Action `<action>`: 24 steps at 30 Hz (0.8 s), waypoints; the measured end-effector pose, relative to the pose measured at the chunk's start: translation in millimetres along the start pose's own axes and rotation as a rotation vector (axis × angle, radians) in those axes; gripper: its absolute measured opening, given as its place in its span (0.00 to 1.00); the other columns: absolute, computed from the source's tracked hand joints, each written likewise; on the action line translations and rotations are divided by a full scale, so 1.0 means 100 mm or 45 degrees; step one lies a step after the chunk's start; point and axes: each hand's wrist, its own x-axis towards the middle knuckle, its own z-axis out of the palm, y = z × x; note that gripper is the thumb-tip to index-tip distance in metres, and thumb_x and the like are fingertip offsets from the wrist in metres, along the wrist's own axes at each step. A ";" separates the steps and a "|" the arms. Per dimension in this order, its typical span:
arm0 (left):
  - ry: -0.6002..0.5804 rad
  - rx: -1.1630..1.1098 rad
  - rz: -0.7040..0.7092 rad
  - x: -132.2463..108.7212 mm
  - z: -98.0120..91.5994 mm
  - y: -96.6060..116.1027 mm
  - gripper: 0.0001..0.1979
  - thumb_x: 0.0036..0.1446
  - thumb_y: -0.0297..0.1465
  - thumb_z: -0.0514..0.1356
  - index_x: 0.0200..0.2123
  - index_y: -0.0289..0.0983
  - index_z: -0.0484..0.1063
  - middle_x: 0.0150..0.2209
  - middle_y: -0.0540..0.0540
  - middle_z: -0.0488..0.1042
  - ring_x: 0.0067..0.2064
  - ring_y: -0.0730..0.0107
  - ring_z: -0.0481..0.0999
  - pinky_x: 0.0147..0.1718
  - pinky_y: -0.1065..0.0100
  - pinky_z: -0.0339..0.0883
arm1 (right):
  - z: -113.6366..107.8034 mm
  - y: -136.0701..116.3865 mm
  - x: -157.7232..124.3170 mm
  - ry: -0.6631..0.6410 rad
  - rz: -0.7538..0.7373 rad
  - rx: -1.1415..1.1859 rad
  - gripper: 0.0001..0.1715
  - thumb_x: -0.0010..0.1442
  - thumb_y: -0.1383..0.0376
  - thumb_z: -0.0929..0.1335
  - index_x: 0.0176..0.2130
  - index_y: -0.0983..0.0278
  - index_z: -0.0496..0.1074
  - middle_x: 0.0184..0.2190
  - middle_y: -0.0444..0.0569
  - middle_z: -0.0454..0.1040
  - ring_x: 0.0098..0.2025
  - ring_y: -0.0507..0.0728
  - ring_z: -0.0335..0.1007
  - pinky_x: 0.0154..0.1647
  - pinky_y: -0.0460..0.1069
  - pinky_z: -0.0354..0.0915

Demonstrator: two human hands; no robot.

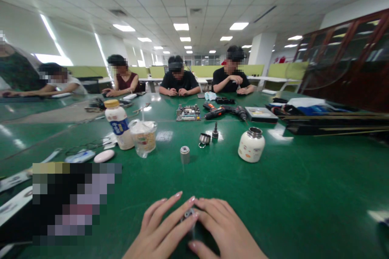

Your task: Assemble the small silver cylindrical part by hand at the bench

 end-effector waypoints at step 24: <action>-0.190 -0.098 0.025 0.02 -0.03 0.00 0.18 0.68 0.36 0.57 0.60 0.52 0.67 0.58 0.43 0.73 0.60 0.52 0.68 0.48 0.58 0.70 | 0.07 0.02 -0.08 0.329 -0.401 -0.046 0.32 0.60 0.67 0.69 0.63 0.62 0.63 0.58 0.51 0.74 0.60 0.58 0.69 0.64 0.51 0.60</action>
